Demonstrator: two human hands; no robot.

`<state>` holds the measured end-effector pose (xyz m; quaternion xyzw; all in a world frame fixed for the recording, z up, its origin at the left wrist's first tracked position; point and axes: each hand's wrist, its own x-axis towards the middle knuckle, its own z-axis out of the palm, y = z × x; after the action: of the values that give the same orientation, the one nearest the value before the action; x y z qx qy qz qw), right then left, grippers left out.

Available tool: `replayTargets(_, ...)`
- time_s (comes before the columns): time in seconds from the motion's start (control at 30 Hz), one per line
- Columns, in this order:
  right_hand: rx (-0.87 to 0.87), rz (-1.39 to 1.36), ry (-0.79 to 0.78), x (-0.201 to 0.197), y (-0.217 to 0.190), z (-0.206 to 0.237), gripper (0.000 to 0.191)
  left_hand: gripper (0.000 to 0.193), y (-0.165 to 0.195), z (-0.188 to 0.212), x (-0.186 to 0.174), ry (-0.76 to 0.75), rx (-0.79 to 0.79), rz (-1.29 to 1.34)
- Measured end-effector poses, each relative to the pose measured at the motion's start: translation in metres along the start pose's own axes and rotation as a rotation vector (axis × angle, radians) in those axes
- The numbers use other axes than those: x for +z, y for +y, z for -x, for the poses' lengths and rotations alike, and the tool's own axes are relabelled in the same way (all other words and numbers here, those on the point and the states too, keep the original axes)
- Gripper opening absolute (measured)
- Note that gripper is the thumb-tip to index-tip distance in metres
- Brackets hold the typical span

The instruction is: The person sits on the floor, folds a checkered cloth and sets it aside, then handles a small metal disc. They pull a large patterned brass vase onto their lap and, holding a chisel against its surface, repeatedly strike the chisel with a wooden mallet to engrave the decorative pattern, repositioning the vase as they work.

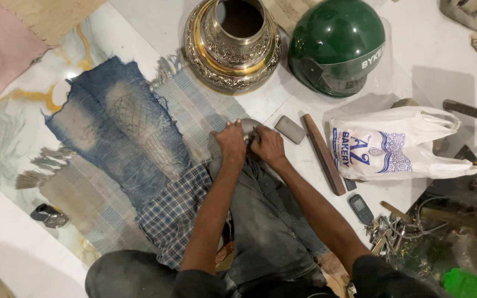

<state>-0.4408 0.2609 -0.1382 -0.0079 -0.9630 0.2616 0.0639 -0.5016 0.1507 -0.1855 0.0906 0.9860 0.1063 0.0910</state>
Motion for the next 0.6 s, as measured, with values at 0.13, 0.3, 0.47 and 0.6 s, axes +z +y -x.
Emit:
replayTargets(0.13,0.015,-0.045,-0.03,-0.005,0.002,0.007,0.013,0.055,0.001,0.003,-0.002,-0.094,-0.004,-0.016)
replayTargets(0.3,0.086,-0.066,-0.047,-0.004,0.002,0.007,0.013,0.086,0.004,0.0,0.0,-0.355,-0.054,-0.098)
replayTargets(0.47,0.027,-0.038,-0.024,-0.002,0.006,-0.01,0.012,0.052,0.006,0.002,0.003,-0.075,-0.027,-0.122)
replayTargets(0.6,0.05,-0.107,-0.008,-0.005,0.01,0.009,0.019,0.071,0.006,0.0,0.003,-0.187,-0.028,-0.064)
